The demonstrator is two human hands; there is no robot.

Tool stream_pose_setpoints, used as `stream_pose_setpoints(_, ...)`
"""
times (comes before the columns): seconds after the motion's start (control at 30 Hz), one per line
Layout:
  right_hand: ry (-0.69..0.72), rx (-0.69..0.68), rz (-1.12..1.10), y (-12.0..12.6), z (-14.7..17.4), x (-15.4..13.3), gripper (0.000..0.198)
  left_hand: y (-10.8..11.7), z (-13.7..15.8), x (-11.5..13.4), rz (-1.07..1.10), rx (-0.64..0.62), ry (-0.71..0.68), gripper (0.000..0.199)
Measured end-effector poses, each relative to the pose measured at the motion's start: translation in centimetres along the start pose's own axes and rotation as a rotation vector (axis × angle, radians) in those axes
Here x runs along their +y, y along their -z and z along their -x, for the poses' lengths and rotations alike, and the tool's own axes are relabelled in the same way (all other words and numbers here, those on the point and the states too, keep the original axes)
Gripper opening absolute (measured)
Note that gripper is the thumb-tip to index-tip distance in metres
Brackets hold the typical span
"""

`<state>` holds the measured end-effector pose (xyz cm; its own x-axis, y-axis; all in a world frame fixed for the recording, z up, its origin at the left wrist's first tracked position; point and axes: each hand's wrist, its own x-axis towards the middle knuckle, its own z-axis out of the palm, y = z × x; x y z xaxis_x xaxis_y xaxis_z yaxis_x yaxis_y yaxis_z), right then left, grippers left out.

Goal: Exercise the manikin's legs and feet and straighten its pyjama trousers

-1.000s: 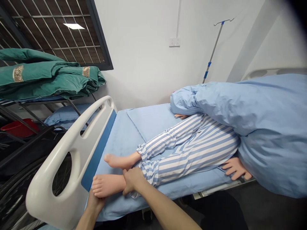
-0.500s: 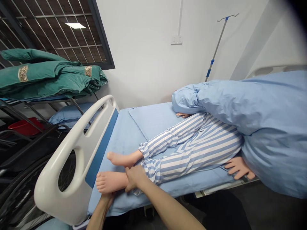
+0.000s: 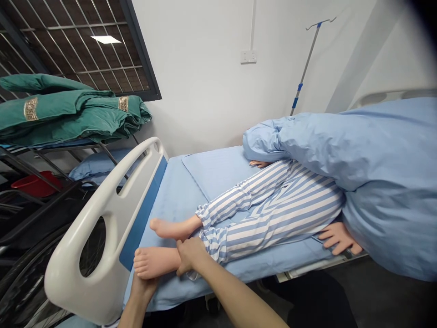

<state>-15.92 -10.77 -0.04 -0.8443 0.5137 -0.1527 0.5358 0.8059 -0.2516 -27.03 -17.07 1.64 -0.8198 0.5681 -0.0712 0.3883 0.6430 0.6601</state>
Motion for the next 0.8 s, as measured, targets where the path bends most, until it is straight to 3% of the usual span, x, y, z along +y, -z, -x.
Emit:
stream_pose_setpoints(0.13,0.024,0.024,-0.002,0.1,0.1,0.1,0.072,-1.0,0.0,0.7,-0.277,0.013,-0.04,0.017)
stream_pose_setpoints(0.2,0.026,0.029,-0.003,0.1,0.1,0.1,0.072,-2.1,0.5,1.7,-0.447,0.151,0.133,0.028)
stream_pose_setpoints(0.27,0.027,0.027,-0.003,0.1,0.1,0.1,0.073,-3.4,0.8,2.5,-0.582,0.365,0.376,0.039)
stream_pose_setpoints(0.33,0.021,0.034,-0.004,0.1,0.2,0.0,0.074,-4.4,0.9,2.8,-0.669,0.472,0.494,0.047)
stream_pose_setpoints(0.43,0.0,0.03,-0.003,0.2,0.3,-0.1,0.074,-5.2,0.4,2.3,-0.769,0.435,0.458,0.051)
stream_pose_setpoints(0.53,0.002,0.018,-0.002,0.4,0.5,-0.2,0.074,-5.4,0.0,1.5,-0.812,0.496,0.483,0.052)
stream_pose_setpoints(0.8,-0.002,0.068,-0.025,-0.4,0.4,-0.3,0.077,-4.9,0.5,1.9,-0.687,0.522,0.476,0.052)
